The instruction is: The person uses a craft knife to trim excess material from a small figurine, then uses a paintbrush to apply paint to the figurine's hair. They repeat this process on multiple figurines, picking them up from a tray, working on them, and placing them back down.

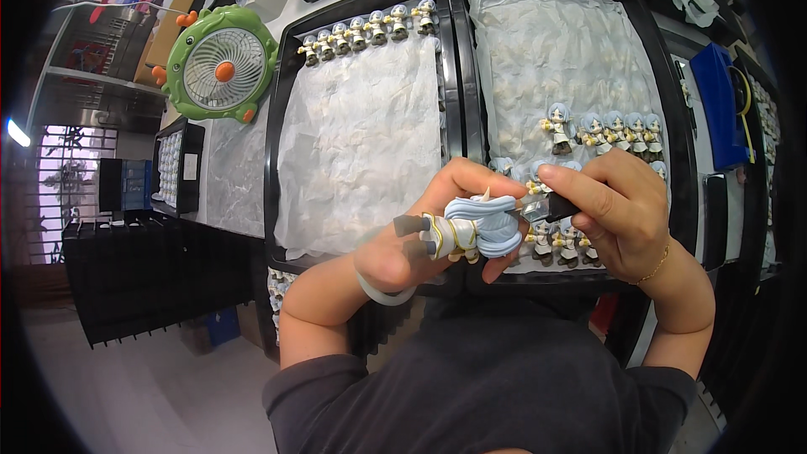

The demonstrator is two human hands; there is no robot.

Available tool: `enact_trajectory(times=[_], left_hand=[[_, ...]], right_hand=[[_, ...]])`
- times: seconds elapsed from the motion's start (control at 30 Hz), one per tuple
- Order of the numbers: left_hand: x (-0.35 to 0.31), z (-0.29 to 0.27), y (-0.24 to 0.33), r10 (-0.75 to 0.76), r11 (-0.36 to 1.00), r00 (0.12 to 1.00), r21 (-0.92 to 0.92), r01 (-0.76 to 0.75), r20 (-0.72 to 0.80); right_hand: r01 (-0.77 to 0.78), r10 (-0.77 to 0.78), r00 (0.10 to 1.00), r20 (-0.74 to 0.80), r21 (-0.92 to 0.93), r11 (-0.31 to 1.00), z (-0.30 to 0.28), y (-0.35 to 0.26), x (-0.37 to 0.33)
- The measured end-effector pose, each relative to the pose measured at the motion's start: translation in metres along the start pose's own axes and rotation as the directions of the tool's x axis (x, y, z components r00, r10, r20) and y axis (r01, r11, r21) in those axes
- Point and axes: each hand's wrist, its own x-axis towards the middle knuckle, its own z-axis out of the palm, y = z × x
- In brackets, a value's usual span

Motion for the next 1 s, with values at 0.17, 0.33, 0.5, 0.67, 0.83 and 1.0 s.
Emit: enact_trajectory(times=[0.17,0.33,0.5,0.67,0.83,1.0], left_hand=[[-0.001,0.000,0.001,-0.015,1.000,1.000,0.010,0.016,-0.012],[0.002,-0.002,-0.002,-0.007,0.999,0.999,0.051,0.009,-0.044],[0.001,0.002,0.001,-0.016,0.999,0.999,0.032,0.018,-0.049],[0.001,0.009,0.006,-0.067,0.985,0.985,0.145,0.090,-0.160],[0.003,0.004,0.005,-0.009,0.983,0.993,0.179,0.029,-0.115],[0.005,0.000,0.003,0.070,0.983,0.994,0.173,-0.056,-0.080]], right_hand=[[-0.024,0.020,0.995,-0.093,-0.042,0.999,0.005,-0.002,0.001],[-0.035,0.024,0.994,-0.102,-0.111,0.993,0.005,-0.001,-0.001],[0.017,-0.028,0.989,-0.146,-0.076,0.997,0.003,0.000,0.000],[-0.011,0.014,0.996,-0.092,0.025,1.000,-0.002,-0.001,0.001],[-0.128,0.163,0.969,-0.183,0.189,0.974,0.005,-0.008,0.005],[-0.150,0.165,0.983,-0.085,0.159,0.976,-0.003,-0.004,0.003]])
